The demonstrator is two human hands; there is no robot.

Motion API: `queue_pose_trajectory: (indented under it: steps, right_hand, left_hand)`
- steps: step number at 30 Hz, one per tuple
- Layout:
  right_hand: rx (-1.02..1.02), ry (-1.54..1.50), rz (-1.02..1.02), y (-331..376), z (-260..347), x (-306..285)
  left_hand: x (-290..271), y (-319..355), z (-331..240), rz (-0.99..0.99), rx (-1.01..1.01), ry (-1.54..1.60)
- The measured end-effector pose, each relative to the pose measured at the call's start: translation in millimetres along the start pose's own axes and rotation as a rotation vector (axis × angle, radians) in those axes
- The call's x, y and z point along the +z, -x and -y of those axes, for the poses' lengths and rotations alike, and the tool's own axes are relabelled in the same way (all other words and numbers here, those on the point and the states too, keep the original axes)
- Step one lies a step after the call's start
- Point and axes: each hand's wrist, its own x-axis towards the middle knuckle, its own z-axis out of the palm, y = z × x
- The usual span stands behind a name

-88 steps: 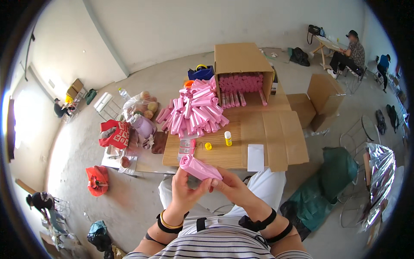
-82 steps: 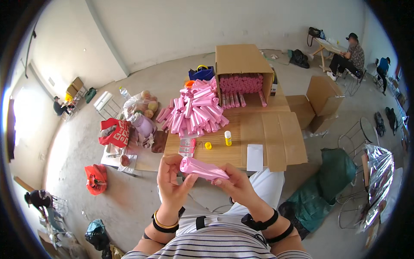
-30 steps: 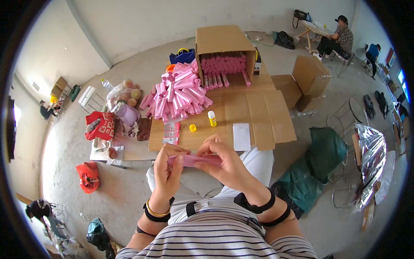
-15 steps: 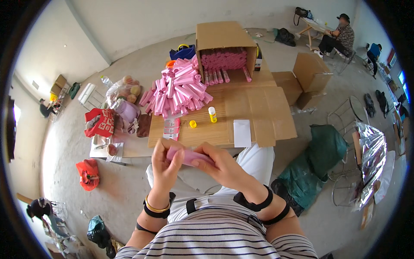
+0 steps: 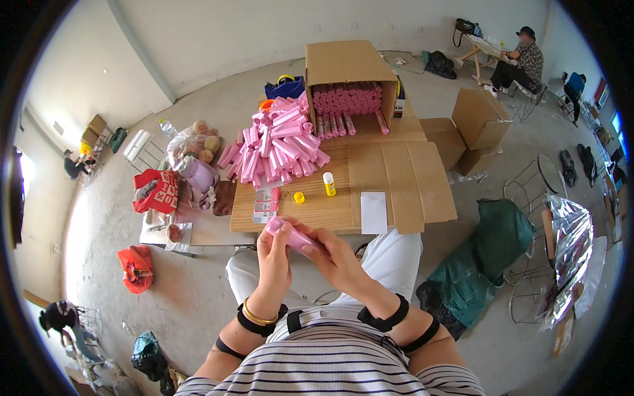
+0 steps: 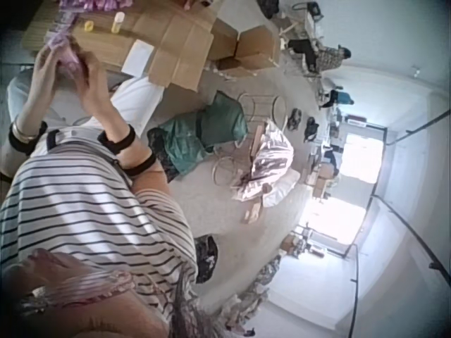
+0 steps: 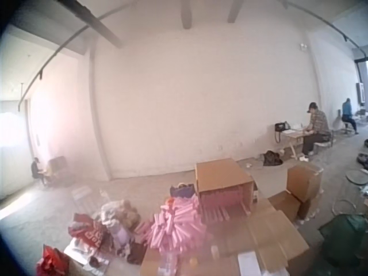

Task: Apply adhesive labels to pink cylindrical plastic products using a glue stick and pre-cut paper labels.

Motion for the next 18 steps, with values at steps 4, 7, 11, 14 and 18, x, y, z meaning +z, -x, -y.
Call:
queue_pose_trajectory:
  steps: [4, 7, 11, 14, 18]
  right_hand:
    - [0.093, 0.022, 0.112, 2.9, 0.4, -7.5]
    - [0.043, -0.033, 0.045, 4.6, -1.1, -4.1]
    - [0.191, -0.257, 0.016, -0.8, 1.7, -10.3]
    - [0.206, -0.327, 0.003, -4.5, 9.8, -11.2]
    - [0.082, -0.144, -0.002, -9.2, -8.7, -22.6]
  left_hand:
    - [-12.8, -6.5, -16.2, 0.052, -0.091, -0.246]
    - [-26.7, -20.9, -11.5, 0.070, -0.183, -0.125]
    - [-8.4, -11.7, -1.8, 0.239, 0.116, -0.038]
    - [-4.2, -3.9, 11.4, 0.328, -0.025, -0.231]
    - [1.5, -3.3, 11.2, 0.222, 0.005, -0.141]
